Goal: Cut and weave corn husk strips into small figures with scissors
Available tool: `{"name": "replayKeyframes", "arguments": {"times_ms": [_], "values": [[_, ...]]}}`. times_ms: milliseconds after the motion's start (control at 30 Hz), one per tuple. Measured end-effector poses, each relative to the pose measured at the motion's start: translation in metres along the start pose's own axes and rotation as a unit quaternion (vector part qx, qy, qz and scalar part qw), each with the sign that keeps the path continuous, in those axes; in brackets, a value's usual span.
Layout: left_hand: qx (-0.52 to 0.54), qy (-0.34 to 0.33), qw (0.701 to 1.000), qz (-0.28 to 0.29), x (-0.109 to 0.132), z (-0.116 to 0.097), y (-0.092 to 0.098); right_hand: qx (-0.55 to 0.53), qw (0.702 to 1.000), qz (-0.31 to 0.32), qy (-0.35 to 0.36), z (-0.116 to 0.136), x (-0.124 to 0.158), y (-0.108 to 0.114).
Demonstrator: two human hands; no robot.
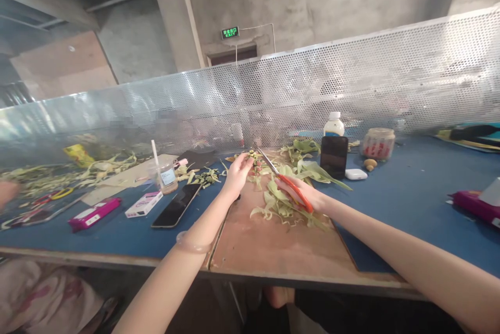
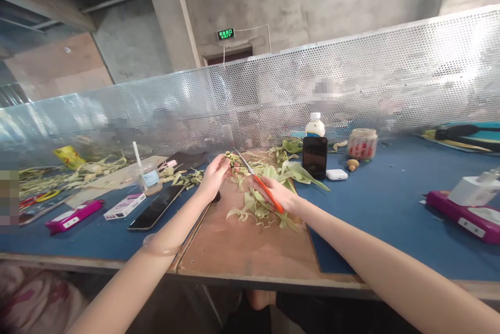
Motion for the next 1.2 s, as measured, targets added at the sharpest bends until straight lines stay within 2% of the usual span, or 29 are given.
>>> {"name": "replayKeyframes", "arguments": {"times_ms": [433, 600, 833, 1200], "values": [[-0.035, 0.009, 0.999, -0.006, -0.0009, 0.0028, -0.0009, 0.003, 1.000, 0.013, -0.011, -0.0052, -0.0013, 0.0010], [-0.025, 0.008, 1.000, -0.008, -0.0008, 0.0024, -0.0021, 0.001, 1.000, 0.016, -0.024, -0.0039, 0.0000, 0.0000], [0.000, 0.018, 1.000, -0.004, -0.0022, 0.0073, -0.0010, 0.023, 0.999, 0.026, -0.003, -0.0017, 0.0008, 0.0013], [-0.001, 0.013, 1.000, -0.004, -0.0026, 0.0084, 0.0002, -0.001, 1.000, 0.020, -0.009, -0.0003, 0.0000, -0.0006]]}}
Point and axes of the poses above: each hand's wrist, its own x-axis away from the middle knuckle, its own y-axis out of the back of the hand, z = x × y, the point moved 6 cm from there along -x, towards the middle knuckle, and after that the axes turned 6 degrees about -x, right-handed, at the moved point
